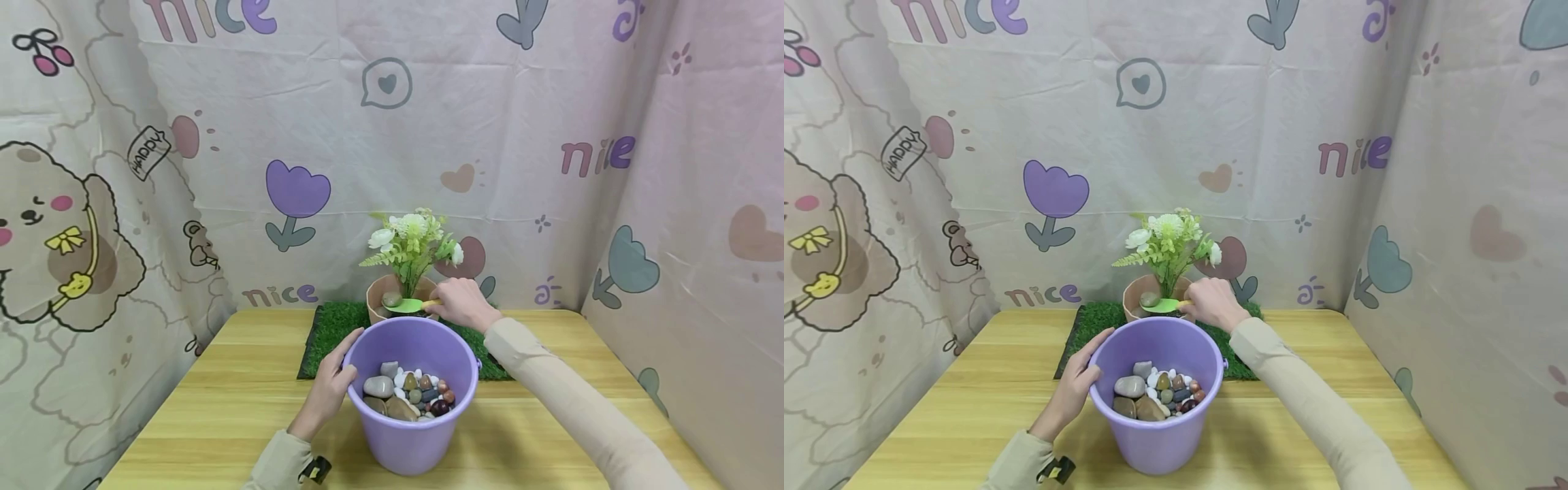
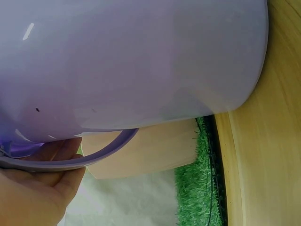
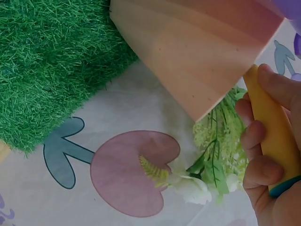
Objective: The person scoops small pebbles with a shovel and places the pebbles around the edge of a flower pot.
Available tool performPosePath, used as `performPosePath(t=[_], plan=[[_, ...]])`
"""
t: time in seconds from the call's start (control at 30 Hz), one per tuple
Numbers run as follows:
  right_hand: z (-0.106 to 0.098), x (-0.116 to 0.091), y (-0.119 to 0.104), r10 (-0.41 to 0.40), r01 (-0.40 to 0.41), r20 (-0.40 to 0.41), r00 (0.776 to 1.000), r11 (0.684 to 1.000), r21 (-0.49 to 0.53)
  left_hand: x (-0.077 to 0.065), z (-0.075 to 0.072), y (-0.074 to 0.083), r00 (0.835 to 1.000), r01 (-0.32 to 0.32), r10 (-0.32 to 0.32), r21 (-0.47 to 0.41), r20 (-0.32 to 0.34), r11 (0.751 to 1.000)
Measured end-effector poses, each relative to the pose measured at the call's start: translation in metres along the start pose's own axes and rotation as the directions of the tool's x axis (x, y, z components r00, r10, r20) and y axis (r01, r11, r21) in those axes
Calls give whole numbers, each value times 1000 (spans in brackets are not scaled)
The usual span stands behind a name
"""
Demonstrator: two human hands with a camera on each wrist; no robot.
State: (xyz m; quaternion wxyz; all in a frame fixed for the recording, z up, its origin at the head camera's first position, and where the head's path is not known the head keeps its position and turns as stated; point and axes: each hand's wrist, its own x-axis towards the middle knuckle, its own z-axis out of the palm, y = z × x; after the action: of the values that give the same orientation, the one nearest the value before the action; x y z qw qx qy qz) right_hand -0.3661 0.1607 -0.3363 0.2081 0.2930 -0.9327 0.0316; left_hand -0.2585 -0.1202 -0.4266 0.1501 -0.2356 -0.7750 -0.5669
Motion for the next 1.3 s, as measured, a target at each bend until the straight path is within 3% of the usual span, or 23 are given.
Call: performPosePath(t=[0.73,1.3], plan=[[0,12,-6,53,-58,88,995,996,60,0,2,0,1000,2,-2,-3,3,1000],[-11,6,7,87,-97,109,990,991,94,0,0,2,1000,2,-2,-2,1,1000]])
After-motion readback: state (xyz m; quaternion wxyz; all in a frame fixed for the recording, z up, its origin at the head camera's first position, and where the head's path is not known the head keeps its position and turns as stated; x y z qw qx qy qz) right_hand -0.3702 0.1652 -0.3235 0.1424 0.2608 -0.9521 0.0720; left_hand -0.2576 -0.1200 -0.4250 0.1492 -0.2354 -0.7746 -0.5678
